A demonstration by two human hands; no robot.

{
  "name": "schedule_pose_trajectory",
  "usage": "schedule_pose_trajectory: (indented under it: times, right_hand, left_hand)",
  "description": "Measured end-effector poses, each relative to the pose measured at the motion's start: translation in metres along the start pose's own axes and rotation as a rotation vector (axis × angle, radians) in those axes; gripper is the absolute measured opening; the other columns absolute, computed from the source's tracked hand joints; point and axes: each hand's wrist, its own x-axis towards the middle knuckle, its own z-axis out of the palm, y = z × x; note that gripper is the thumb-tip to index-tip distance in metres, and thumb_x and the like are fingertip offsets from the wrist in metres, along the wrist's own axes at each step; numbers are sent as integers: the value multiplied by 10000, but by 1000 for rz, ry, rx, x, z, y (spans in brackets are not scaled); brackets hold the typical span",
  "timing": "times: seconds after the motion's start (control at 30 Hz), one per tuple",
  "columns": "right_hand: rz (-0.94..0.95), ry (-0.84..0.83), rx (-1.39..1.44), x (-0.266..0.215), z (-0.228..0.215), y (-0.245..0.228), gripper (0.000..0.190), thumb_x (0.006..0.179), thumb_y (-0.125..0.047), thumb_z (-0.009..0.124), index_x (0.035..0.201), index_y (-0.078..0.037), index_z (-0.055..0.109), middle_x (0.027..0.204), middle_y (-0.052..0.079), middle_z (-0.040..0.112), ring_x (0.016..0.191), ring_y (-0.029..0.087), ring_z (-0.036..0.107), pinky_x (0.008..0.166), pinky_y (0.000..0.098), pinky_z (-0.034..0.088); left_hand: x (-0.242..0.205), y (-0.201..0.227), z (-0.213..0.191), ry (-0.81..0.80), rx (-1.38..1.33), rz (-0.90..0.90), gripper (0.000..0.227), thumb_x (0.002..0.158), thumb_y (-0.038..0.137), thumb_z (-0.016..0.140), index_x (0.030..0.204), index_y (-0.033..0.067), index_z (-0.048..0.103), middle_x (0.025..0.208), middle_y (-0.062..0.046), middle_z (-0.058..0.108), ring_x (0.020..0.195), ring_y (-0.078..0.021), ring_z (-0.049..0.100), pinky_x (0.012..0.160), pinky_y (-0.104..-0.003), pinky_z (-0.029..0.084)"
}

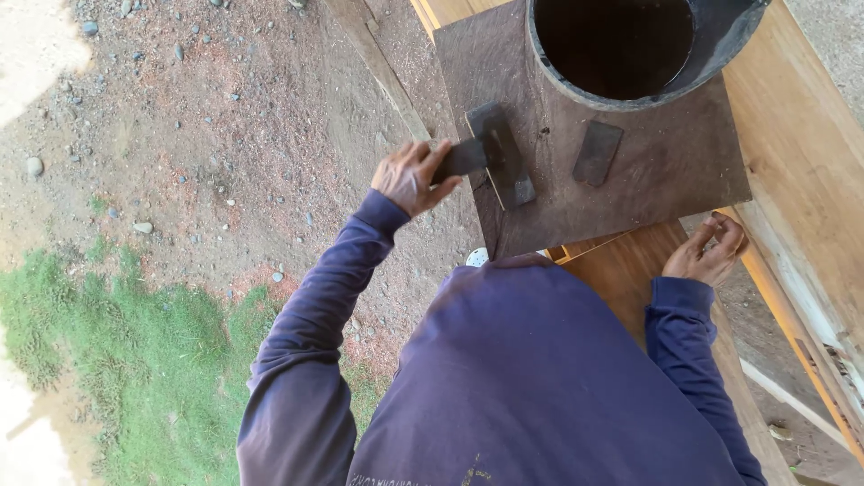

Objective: Apply a dark stain or oil to small wooden rectangular pieces using a spreader tool.

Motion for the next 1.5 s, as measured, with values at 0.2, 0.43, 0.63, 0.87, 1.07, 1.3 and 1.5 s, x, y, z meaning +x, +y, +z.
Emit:
schedule_pose_trajectory:
  times: [0.2,0.43,0.63,0.87,1.07,1.3,1.5]
  right_hand:
    - [33,-2,0,-1,0,3,116,1173,-156,562,1209,-49,589,1230,166,564,1035,295,645,849,452,520]
    - [80,-37,33,0,-4,-7,118,1140,-153,579,1197,-50,581,1237,164,558,1014,285,645,832,448,509]
    - [-17,-3,-26,0,0,-1,95,1150,-101,557,1224,-51,588,1245,177,573,1066,340,644,869,478,508]
    - [1,-8,19,0,-1,-2,91,1164,-128,582,1209,-48,582,1250,180,570,1049,334,647,860,475,502]
    - [4,-16,22,0,1,0,94,1177,-136,589,1212,-49,585,1247,177,569,1048,325,646,867,477,505]
    - [34,-11,33,1,1,2,115,1168,-159,576,1209,-52,593,1244,179,568,1032,314,647,844,463,510]
    - [44,-11,5,0,0,-2,106,1165,-157,587,1208,-61,591,1242,175,570,1034,317,636,835,466,503]
  left_hand:
    - [-10,-7,13,-33,-32,32,645,977,568,648,1374,61,599,908,-107,624,754,-231,610,621,-412,553]
    - [0,4,7,-128,-23,8,638,969,531,647,1389,52,598,899,-115,619,754,-234,603,588,-404,550]
    - [-7,-21,17,-32,-53,-26,664,971,556,656,1388,44,585,923,-105,614,775,-222,612,619,-397,548]
    - [-7,6,0,-52,-34,30,629,972,552,672,1362,63,615,891,-105,612,768,-233,618,636,-406,552]
    - [1,-16,11,40,-54,-55,646,965,563,670,1393,85,595,929,-84,616,803,-226,620,658,-405,554]
    - [-9,5,4,-53,-63,2,651,942,540,697,1388,75,603,892,-100,622,778,-235,622,644,-409,559]
    - [-5,-5,7,17,-90,-60,663,949,543,701,1391,61,597,941,-98,633,831,-248,637,691,-418,567]
